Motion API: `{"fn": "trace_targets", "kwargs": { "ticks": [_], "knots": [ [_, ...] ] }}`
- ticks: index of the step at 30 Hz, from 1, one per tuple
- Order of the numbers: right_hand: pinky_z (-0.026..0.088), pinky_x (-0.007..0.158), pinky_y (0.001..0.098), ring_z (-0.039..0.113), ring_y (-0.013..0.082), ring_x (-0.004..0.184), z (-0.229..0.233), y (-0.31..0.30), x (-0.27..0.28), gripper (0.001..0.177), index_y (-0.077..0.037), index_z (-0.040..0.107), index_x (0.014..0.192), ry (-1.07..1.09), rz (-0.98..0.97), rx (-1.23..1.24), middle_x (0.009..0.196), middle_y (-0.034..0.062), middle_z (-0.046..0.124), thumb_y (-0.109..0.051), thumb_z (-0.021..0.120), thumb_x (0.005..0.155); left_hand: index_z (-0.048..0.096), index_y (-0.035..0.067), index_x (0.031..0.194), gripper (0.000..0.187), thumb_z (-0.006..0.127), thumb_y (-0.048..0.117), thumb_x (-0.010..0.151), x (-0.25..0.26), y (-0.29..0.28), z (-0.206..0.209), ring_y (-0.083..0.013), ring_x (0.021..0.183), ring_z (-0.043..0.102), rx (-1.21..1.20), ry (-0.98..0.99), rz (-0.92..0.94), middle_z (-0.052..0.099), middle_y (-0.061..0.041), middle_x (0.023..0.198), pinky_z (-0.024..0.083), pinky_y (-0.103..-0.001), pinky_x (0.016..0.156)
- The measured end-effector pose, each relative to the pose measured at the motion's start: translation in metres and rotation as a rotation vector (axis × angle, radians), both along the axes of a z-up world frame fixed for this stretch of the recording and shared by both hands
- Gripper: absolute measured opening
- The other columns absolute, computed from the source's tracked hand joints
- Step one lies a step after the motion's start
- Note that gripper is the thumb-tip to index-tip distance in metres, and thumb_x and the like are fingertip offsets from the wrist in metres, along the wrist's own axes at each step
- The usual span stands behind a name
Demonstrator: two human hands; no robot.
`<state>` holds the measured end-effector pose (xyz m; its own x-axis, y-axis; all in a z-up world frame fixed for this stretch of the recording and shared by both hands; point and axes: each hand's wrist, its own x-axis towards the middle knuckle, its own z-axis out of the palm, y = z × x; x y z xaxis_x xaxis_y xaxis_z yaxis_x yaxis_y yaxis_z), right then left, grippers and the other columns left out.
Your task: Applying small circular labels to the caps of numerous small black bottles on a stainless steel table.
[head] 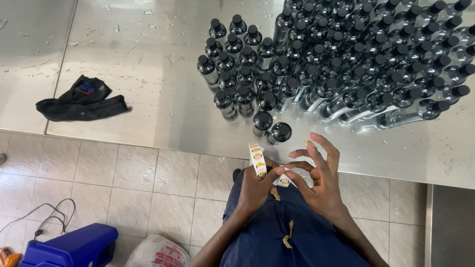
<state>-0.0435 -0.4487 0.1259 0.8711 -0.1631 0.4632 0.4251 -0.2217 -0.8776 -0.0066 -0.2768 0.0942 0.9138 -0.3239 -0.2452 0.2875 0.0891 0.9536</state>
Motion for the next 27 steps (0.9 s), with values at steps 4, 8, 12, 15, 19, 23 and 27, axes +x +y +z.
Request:
{"fn": "trace_targets", "kwargs": {
  "ticks": [4,8,12,15,19,23,27],
  "knots": [
    [0.074,0.084,0.0429,0.068,0.0334,0.118,0.005,-0.010,0.000,0.091,-0.004,0.037,0.166,0.025,0.009,0.088,0.164,0.0173,0.022,0.016,0.076,0.086,0.081,-0.002,0.115,0.037,0.079,0.033,0.104,0.003,-0.003,0.037,-0.0229,0.051,0.072,0.067,-0.099,0.000,0.067,-0.012,0.054,0.061,-0.038,0.063],
    [0.075,0.083,0.0438,0.069,0.0343,0.118,0.008,-0.020,0.003,0.092,-0.003,0.037,0.166,0.065,0.027,0.110,0.165,0.0174,0.022,0.017,0.076,0.085,0.072,0.008,0.146,0.057,0.085,0.035,0.098,0.004,-0.006,0.050,-0.0160,0.059,0.058,0.129,-0.329,-0.055,0.072,-0.015,0.096,0.049,-0.032,0.056],
    [0.076,0.084,0.0454,0.071,0.0361,0.117,0.007,-0.029,0.002,0.090,-0.001,0.039,0.164,0.083,0.047,0.096,0.164,0.0186,0.023,0.018,0.076,0.084,0.081,0.005,0.131,0.040,0.089,0.022,0.097,-0.005,-0.019,0.039,-0.0051,0.043,0.046,0.036,-0.209,0.023,0.067,-0.009,0.058,0.040,-0.023,0.046],
    [0.076,0.086,0.0481,0.071,0.0401,0.118,0.007,-0.035,0.002,0.091,0.001,0.039,0.162,0.064,0.058,-0.008,0.164,0.0239,0.024,0.019,0.078,0.082,0.084,0.004,0.126,0.036,0.091,0.017,0.094,-0.010,-0.027,0.022,-0.0068,0.042,0.043,0.067,-0.189,0.069,0.058,-0.006,0.052,0.039,-0.024,0.046],
    [0.075,0.086,0.0482,0.072,0.0412,0.117,0.010,-0.039,0.001,0.091,0.001,0.038,0.164,0.055,0.099,-0.044,0.164,0.0240,0.024,0.018,0.078,0.084,0.089,0.006,0.116,0.030,0.095,0.013,0.088,-0.022,-0.035,0.012,-0.0148,0.059,0.068,0.118,-0.146,0.181,0.077,-0.017,0.069,0.053,-0.033,0.057],
    [0.074,0.089,0.0491,0.071,0.0408,0.119,0.006,-0.040,0.003,0.089,0.002,0.038,0.164,0.053,0.156,-0.036,0.165,0.0239,0.022,0.016,0.079,0.086,0.088,0.006,0.113,0.021,0.090,0.008,0.092,-0.022,-0.035,0.024,-0.0100,0.052,0.064,0.122,-0.155,0.202,0.069,-0.011,0.058,0.053,-0.026,0.058],
    [0.074,0.087,0.0453,0.072,0.0381,0.117,-0.001,-0.037,0.010,0.088,0.001,0.040,0.163,0.051,0.157,-0.031,0.165,0.0236,0.022,0.016,0.079,0.085,0.090,0.007,0.112,0.022,0.091,0.010,0.091,-0.017,-0.028,0.019,-0.0209,0.073,0.077,0.147,-0.164,0.213,0.081,-0.018,0.081,0.061,-0.037,0.073]
  ]
}}
